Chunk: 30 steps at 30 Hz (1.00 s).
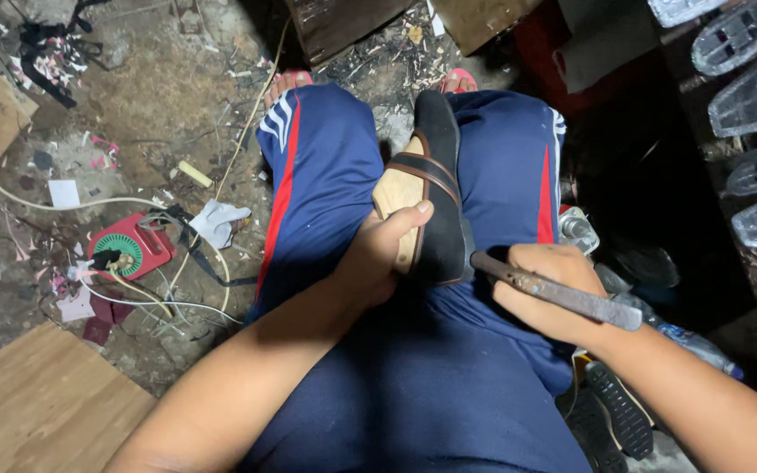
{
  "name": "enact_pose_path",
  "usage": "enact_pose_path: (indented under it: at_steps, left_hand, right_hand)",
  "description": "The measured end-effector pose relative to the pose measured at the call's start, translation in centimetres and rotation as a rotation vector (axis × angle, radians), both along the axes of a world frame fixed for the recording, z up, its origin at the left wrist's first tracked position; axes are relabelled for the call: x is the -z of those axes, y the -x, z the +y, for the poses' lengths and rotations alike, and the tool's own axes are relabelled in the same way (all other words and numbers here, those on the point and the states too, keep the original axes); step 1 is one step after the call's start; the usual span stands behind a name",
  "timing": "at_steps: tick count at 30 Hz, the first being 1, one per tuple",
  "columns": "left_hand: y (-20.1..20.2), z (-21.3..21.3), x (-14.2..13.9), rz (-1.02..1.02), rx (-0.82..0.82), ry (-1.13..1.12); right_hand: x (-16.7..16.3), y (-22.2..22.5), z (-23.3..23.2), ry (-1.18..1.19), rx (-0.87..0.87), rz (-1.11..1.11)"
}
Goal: The person holds a shoe upper with a pink insole board and aligns a black rubber sole onto it, pressing the sole into place by hand. They then tap and press the sole edges and use a hammer and a flat blade to beat down and trim the sole edge, working on one shoe across their lap.
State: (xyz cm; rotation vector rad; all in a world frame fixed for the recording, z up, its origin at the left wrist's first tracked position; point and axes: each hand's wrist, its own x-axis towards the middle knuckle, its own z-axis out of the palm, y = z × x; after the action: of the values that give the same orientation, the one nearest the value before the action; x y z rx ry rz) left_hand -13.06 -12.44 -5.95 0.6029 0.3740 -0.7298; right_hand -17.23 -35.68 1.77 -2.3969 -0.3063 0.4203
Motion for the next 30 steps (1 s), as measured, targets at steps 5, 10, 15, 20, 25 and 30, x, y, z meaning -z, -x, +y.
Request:
enact_pose_path:
  at_steps: [5,10,15,20,25,30]
  left_hand:
    - [-0.6,-0.4,0.9,-0.064,-0.027,-0.081]
    - [-1.4,-0.4,-0.1,0.190,-0.018,0.101]
    - [-0.4,1.7,-5.8,0.310,0.026,0.198]
    - [2.4,4.6,-14.8,0.071,0.074,0.272]
    - [4.0,5.5,-18.4,-0.087,-0.060,-0.088]
    - [3.4,5.2,-19.2,-1.209,-0.273,-1.053]
  right_hand:
    - [-0.2,-1.1,1.5,0.074,-0.093,-0.054]
    - [-2.4,-0.5,2.0,0.110,0.173,-0.051]
    - [-5.8,0.6,2.7,-0.322,0.261,-0.079]
    - [-8.7,2.4,5.6,-0.510,0.244,-0.133]
    - [-9.1,2.0,7.2,-0.654,0.262,-0.105]
    - [-8.5,0.5,7.4,-0.665,0.240,-0.196]
